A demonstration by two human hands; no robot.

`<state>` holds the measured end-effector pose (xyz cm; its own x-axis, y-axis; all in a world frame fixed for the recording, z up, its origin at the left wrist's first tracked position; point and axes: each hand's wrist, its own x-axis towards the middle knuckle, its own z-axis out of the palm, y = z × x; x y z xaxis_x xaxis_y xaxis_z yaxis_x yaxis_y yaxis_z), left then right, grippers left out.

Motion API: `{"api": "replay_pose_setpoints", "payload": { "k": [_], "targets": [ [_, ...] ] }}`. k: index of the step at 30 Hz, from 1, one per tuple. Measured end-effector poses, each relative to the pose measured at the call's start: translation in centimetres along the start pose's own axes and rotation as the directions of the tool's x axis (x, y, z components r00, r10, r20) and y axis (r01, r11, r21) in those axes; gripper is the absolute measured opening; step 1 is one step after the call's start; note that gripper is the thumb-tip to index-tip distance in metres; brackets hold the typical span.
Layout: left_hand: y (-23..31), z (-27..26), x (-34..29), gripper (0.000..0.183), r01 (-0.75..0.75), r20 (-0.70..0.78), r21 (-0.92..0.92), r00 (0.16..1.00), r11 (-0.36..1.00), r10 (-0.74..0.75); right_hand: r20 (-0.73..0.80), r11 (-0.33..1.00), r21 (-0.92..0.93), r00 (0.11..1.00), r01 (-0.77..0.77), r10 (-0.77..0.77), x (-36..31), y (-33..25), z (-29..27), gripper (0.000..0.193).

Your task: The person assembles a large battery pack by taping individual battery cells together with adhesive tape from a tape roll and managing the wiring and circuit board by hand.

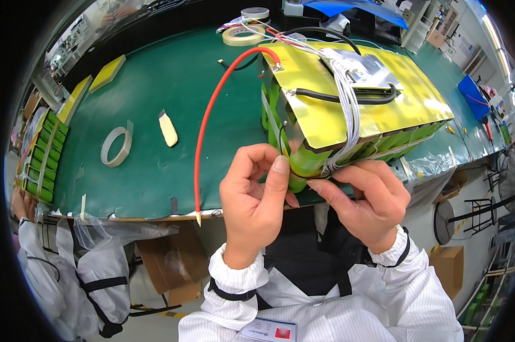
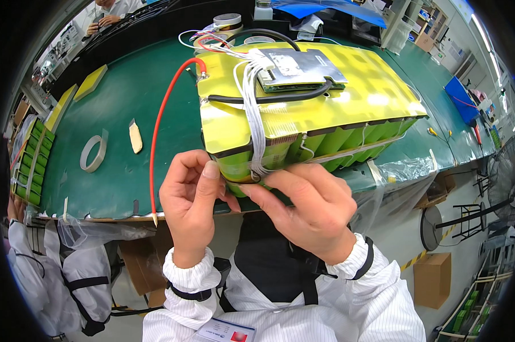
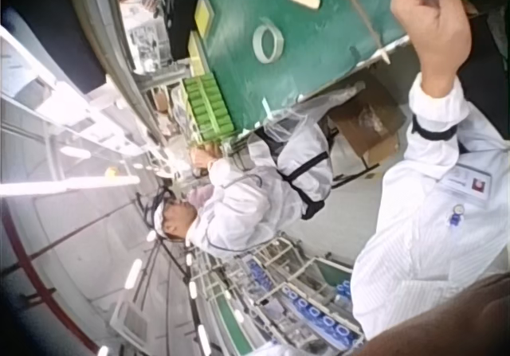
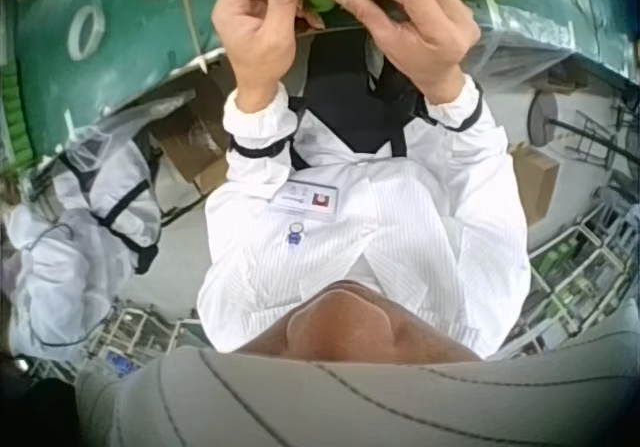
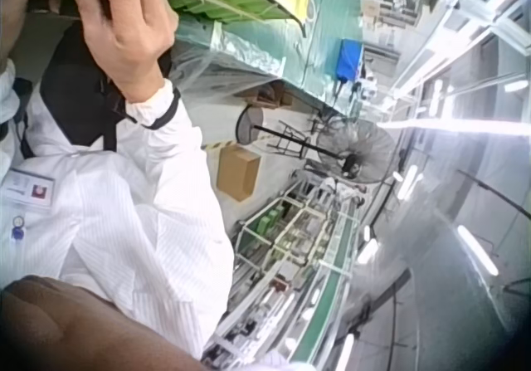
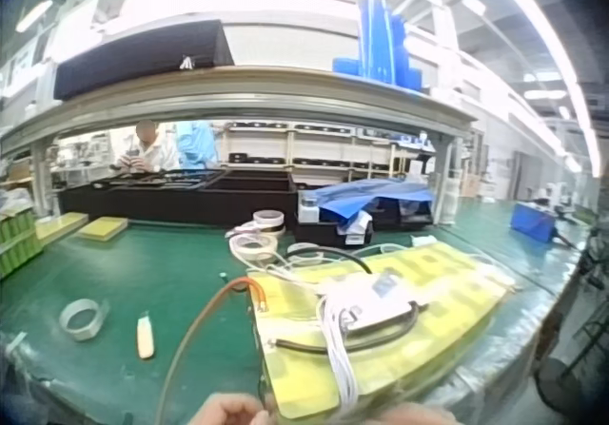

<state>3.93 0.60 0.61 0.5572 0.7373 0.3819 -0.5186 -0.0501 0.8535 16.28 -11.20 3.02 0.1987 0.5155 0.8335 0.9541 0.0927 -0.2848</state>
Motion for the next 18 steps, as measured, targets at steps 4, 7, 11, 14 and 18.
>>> {"api": "replay_pose_setpoints", "payload": {
  "k": [4,7,11,14,18],
  "targets": [
    [0.1,0.2,0.0,0.017,-0.023,0.006,0.026,1.0,0.999,0.023,-0.044,0.994,0.049,0.994,0.102,-0.1,-0.1,0.4,0.6,0.031],
    [-0.1,-0.1,-0.2,0.017,-0.01,-0.006,0.035,1.0,0.999,0.01,-0.052,1.0,0.014,0.999,0.002,-0.001,-0.2,-0.8,0.6,0.028],
    [0.0,0.1,-0.1,0.016,-0.005,-0.01,0.03,1.0,1.0,0.005,-0.051,1.0,0.002,0.999,0.019,-0.019,0.0,-0.8,0.5,0.024],
    [-0.1,0.1,-0.1,0.017,-0.016,-0.013,0.059,1.0,0.998,0.016,-0.036,0.999,0.025,0.998,0.046,-0.045,-0.4,-0.4,0.9,0.029],
    [-0.2,0.1,-0.2,0.017,-0.034,-0.013,0.081,0.999,0.996,0.036,-0.051,0.993,0.038,0.992,0.116,-0.114,-0.3,0.1,1.1,0.027]
  ]
}}
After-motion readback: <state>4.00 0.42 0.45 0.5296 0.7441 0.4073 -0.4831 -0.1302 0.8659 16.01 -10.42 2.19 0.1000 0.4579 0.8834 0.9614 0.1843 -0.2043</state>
